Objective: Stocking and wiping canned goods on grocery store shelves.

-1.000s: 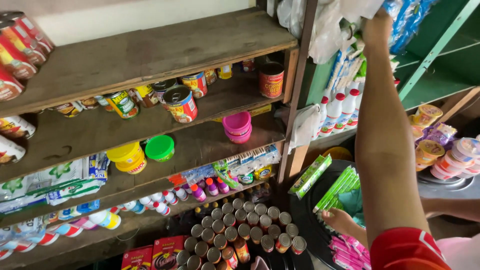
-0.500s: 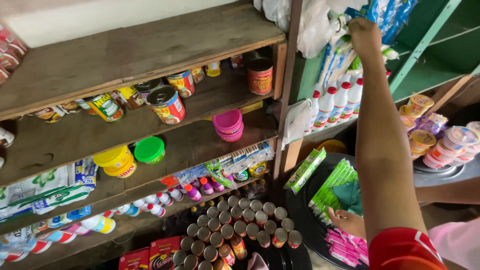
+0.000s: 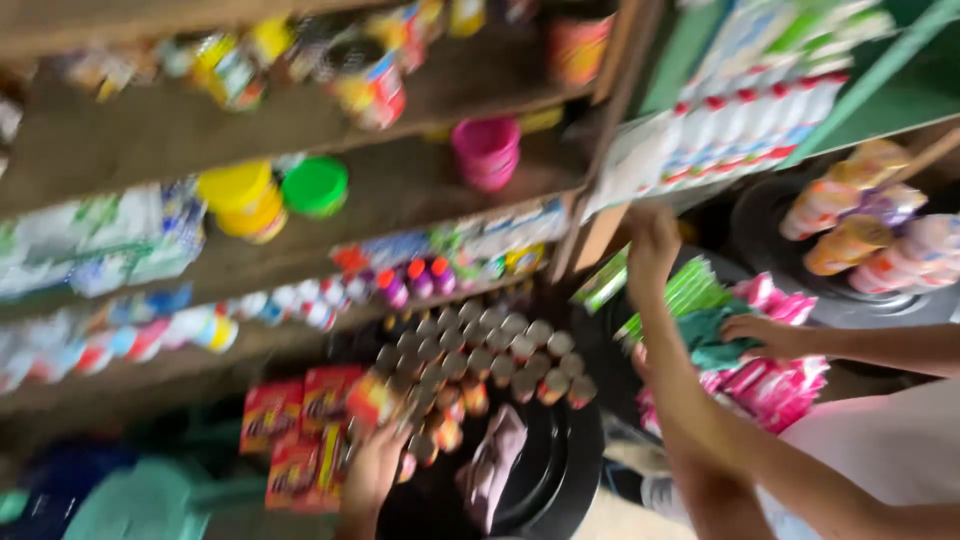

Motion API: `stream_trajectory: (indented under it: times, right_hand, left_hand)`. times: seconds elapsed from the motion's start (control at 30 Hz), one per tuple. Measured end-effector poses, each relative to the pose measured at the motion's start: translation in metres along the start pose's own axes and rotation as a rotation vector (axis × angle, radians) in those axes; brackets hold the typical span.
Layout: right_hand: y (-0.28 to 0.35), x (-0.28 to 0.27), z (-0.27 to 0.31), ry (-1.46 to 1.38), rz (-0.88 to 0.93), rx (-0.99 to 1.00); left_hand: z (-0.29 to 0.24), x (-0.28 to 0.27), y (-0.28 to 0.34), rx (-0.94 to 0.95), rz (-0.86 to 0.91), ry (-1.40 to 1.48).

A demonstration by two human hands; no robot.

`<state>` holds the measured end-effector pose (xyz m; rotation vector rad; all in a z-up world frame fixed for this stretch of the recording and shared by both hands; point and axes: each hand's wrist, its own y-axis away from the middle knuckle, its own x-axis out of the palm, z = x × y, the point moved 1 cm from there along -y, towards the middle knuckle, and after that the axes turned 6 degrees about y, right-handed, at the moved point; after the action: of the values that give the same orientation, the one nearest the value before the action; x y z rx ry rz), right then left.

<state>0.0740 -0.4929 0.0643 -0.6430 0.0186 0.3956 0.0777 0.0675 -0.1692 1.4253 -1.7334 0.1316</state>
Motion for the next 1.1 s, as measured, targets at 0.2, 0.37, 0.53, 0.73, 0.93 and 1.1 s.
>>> stream_trajectory:
  times: [0.2, 0.37, 0.53, 0.73, 0.93, 1.1]
  right_hand:
    - [0.214, 0.020, 0.054, -0.329, 0.419, 0.450]
    - [0.267, 0.043, 0.129, -0.467, 0.589, 0.496]
    - [0.277, 0.079, 0.211, -0.180, 0.772, 0.275]
    - [0.294, 0.117, 0.258, -0.324, 0.741, 0.539]
    - [0.296, 0.152, 0.299, -0.061, 0.702, 0.246]
    - [0.297, 0.183, 0.339, -0.236, 0.631, 0.350]
  left_hand:
    - [-0.092, 0.147, 0.036, 0.067, 0.318, -0.167]
    - [-0.124, 0.179, 0.040, 0.005, 0.501, -0.222]
    - [-0.139, 0.163, 0.030, -0.093, 0.815, -0.155]
    - [-0.198, 0.167, 0.042, -0.085, 0.861, -0.362]
    - [-0.253, 0.171, 0.050, 0.095, 0.813, -0.535]
    - [-0.297, 0.172, 0.069, 0.846, 0.781, -0.927]
